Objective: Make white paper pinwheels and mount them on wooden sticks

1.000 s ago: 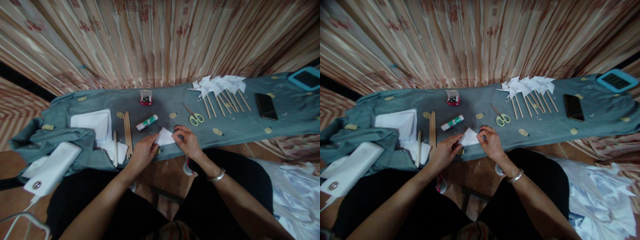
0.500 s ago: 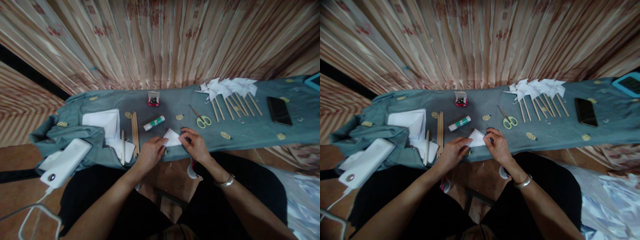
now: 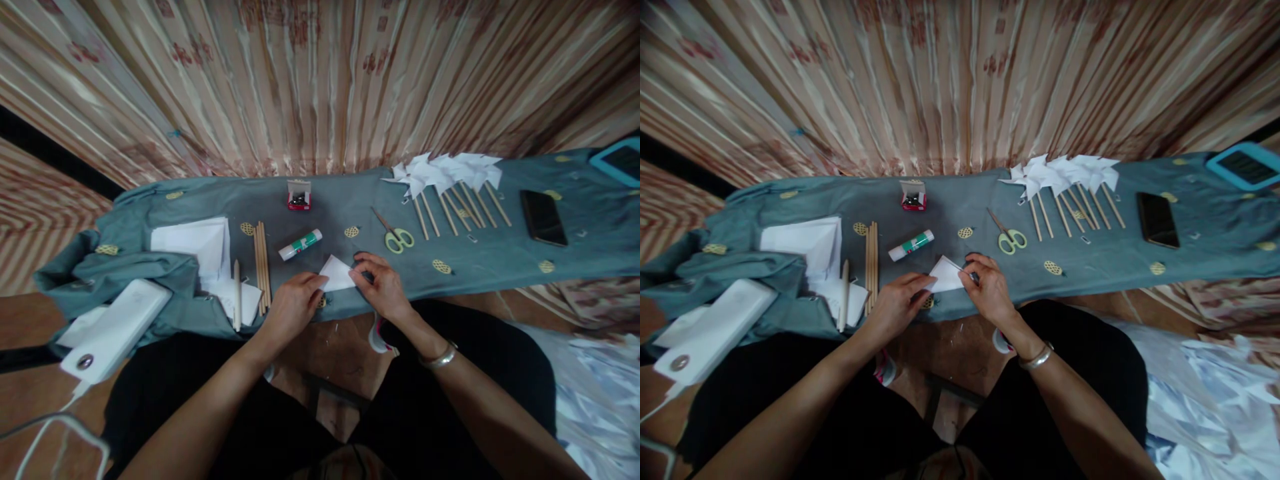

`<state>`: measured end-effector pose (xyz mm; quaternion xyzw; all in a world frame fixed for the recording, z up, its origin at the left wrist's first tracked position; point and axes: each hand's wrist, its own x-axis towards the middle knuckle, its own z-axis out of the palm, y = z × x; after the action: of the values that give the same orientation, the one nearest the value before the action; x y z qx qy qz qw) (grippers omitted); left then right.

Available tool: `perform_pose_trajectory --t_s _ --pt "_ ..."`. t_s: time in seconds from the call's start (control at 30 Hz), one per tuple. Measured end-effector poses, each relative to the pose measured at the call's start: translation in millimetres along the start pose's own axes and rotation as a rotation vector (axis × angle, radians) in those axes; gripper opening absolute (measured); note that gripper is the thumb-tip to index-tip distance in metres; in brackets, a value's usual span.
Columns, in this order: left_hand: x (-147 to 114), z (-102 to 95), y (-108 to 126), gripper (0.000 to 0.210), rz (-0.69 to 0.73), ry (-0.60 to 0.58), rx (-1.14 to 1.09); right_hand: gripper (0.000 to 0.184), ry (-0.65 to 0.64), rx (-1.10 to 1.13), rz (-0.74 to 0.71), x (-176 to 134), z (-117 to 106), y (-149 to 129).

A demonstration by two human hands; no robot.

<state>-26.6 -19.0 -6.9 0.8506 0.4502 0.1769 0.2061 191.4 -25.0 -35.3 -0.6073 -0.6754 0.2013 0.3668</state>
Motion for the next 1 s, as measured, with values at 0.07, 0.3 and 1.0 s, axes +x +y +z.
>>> perform_pose_trajectory --t_s 0.07,0.3,1.0 --pt "0.5 -0.1 -0.5 0.026 -0.004 0.000 0.016 0.013 0.004 0.001 0.008 -0.2 0.6 -0.5" --pt "0.6 -2.2 0.2 0.025 -0.031 -0.004 0.035 0.011 0.024 -0.016 0.010 -0.3 2.9 -0.8" --pt "1.6 -3.7 -0.9 0.022 -0.042 0.018 0.058 0.011 0.035 -0.091 -0.023 3.7 5.8 -0.9"
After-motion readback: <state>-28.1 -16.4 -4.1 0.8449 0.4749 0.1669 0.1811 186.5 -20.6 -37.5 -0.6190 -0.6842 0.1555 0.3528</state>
